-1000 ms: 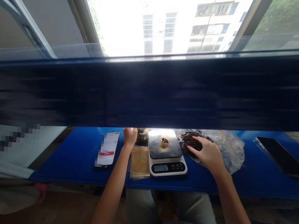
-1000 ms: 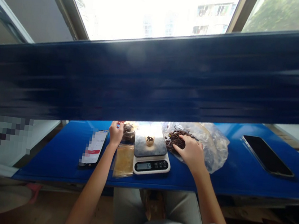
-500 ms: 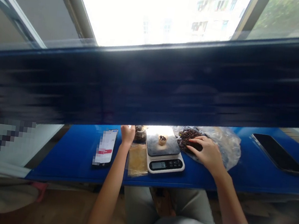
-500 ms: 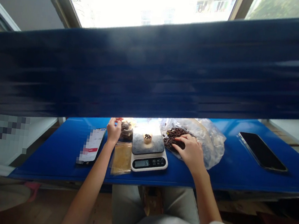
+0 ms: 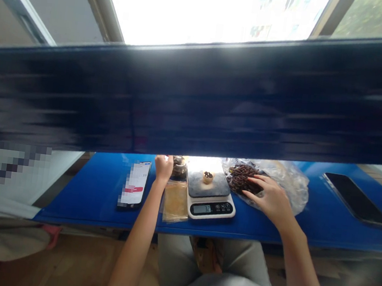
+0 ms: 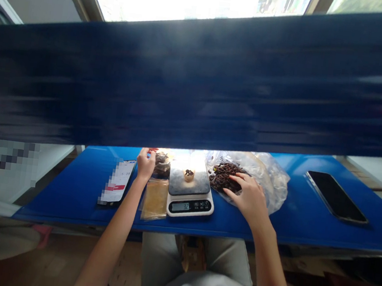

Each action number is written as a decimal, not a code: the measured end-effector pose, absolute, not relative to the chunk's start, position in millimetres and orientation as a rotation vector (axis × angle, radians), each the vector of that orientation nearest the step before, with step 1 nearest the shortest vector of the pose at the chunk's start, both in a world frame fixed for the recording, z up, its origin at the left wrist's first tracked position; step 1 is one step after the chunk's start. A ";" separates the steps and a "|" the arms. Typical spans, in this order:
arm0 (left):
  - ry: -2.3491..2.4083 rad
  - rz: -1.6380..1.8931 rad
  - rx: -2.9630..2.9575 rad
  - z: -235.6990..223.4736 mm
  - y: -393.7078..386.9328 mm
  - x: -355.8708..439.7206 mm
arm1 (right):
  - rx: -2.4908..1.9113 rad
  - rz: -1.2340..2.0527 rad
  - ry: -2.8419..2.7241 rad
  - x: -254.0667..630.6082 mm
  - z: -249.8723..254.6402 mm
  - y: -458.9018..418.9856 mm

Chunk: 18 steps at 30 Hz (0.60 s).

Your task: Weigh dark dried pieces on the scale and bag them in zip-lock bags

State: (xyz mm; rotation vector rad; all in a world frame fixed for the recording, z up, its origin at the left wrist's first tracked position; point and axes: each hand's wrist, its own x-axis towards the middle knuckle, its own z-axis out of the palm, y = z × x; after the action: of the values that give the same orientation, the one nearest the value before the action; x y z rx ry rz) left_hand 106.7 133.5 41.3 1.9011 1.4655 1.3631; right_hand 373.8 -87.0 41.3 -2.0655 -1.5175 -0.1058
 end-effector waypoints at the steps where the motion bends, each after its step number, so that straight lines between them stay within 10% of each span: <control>1: 1.462 1.364 1.905 40.9 133.6 106.3 | -2.080 -0.087 -1.523 374.3 41.7 -88.3; 18: 1.422 1.396 1.907 38.3 136.5 104.1 | -2.069 0.060 -1.453 371.1 49.7 -89.0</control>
State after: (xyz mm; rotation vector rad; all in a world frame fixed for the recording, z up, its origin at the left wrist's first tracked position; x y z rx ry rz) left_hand 104.1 136.5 38.3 1.9069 1.4217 1.3957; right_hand 371.1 -89.0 49.7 -2.0687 -1.4533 0.0599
